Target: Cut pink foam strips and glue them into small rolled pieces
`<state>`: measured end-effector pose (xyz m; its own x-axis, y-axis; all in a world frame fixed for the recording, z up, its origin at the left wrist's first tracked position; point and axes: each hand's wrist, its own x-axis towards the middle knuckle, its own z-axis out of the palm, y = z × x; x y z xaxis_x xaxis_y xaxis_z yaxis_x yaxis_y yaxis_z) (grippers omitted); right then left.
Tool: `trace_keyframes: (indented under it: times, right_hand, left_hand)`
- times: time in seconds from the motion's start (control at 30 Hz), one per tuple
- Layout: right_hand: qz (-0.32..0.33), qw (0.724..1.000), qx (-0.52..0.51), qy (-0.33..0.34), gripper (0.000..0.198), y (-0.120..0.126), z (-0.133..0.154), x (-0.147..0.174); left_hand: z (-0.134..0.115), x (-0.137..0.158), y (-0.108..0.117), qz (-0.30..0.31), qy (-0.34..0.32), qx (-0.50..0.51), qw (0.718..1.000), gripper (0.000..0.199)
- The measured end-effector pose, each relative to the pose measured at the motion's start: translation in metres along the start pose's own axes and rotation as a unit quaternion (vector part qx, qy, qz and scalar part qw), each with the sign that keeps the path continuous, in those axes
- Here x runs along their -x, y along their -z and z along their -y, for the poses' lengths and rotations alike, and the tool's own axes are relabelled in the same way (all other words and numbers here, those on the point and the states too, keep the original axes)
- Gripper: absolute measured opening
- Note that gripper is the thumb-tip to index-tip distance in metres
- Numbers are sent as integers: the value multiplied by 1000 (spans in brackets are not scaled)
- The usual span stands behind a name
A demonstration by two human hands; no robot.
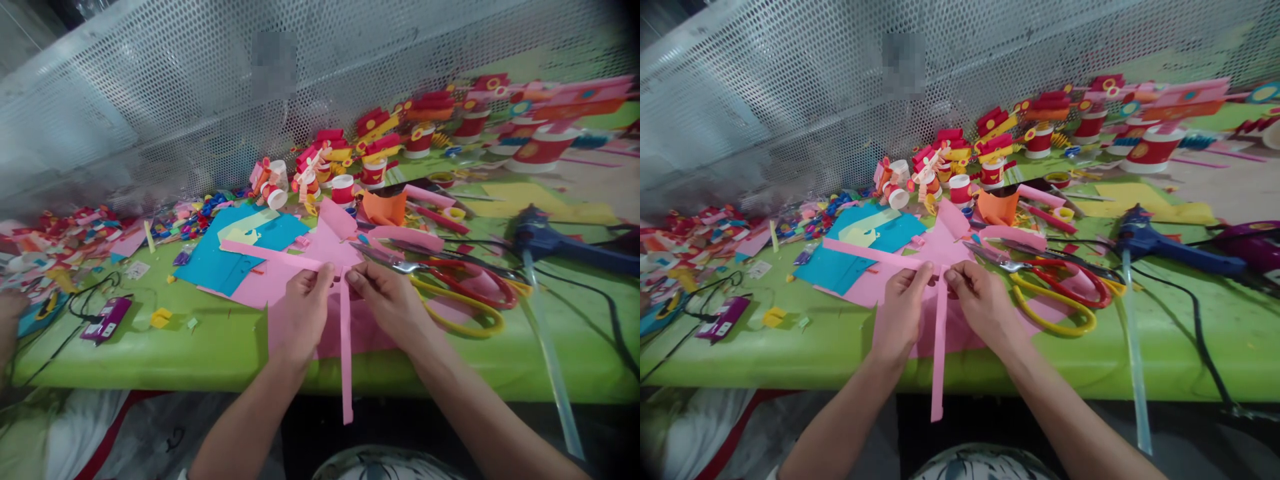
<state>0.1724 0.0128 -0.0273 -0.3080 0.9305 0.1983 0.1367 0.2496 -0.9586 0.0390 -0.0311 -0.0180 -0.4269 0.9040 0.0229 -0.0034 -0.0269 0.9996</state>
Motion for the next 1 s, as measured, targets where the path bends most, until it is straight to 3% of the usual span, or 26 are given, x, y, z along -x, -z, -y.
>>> trace_keyframes:
  times: [0.1, 0.27, 0.43, 0.63, 1.0]
  right_hand:
    - [-1, 1000, 7, 0, 30, 1, -1, 1]
    - [-26, 999, 24, 20, 27, -2, 2, 4]
    - [-39, 999, 11, -3, 22, -5, 10, 7]
    - [-62, 998, 12, -9, 19, -6, 10, 7]
    - [-47, 999, 14, -2, 21, -3, 9, 6]
  left_hand:
    - [-1, 0, 0, 36, -5, 14, 999, 29]
    - [4, -6, -4, 97, 14, 142, 985, 19]
    - [5, -10, -6, 62, 73, 246, 965, 14]
    - [-1, -11, -7, 33, 137, 283, 949, 18]
    - [-2, -12, -6, 39, 153, 309, 938, 18]
